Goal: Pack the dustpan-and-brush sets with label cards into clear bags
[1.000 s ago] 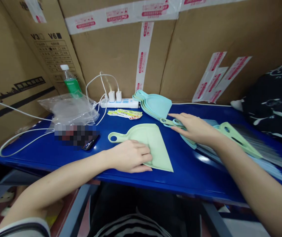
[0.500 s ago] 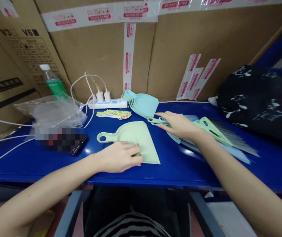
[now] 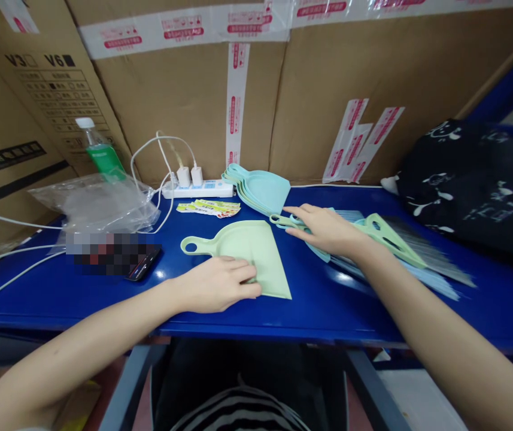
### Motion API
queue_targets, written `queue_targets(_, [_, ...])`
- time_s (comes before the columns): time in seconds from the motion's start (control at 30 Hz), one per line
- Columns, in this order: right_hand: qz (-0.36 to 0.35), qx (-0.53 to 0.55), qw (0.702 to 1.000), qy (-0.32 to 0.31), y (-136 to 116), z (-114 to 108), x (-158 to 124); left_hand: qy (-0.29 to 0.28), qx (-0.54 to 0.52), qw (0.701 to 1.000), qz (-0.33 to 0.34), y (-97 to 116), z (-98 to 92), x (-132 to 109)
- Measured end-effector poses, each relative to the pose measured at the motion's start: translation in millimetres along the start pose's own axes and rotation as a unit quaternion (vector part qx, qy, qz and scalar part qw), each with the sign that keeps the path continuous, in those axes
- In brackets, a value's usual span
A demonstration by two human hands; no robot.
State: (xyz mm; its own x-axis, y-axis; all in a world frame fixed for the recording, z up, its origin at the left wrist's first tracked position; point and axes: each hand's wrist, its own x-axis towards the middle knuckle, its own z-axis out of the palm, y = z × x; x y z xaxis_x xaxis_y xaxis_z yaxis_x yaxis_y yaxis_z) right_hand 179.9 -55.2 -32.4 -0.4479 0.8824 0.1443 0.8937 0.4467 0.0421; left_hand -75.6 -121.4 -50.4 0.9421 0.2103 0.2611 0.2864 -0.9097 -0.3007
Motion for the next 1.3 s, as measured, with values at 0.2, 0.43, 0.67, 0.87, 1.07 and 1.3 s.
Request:
queue_targets(0.2, [0.000,0.002,0.998,0.055,2.7,-2.4,-0.8,-0.010,0.004,1.000,-0.001,-0.9,0.7,-0.5])
queue_targets(0.43, [0.084,0.023,0.992,0.090,25.8,-17.6,-8.5,-0.015,-0.001,1.000,-0.008,-0.5,-0.6,0.5])
queue_targets(0.67, [0.164,0.102,0.981,-0.025,37.7,-51.5,-26.5,0.001,-0.003,1.000,-0.007,-0.3,-1.4,2.4])
queue_targets(0.87, [0.170,0.128,0.975,-0.067,39.3,-54.0,-32.4,-0.012,-0.036,0.999,-0.017,-0.8,-1.7,3.5])
queue_targets(1.07, [0.125,0.124,0.980,-0.090,43.0,-49.0,-30.5,-0.017,-0.051,0.998,-0.024,-0.7,-1.2,4.0])
queue_targets(1.3, [0.129,0.099,0.987,-0.015,43.9,-46.8,-27.7,-0.026,-0.041,0.998,-0.028,-0.8,-1.5,3.7])
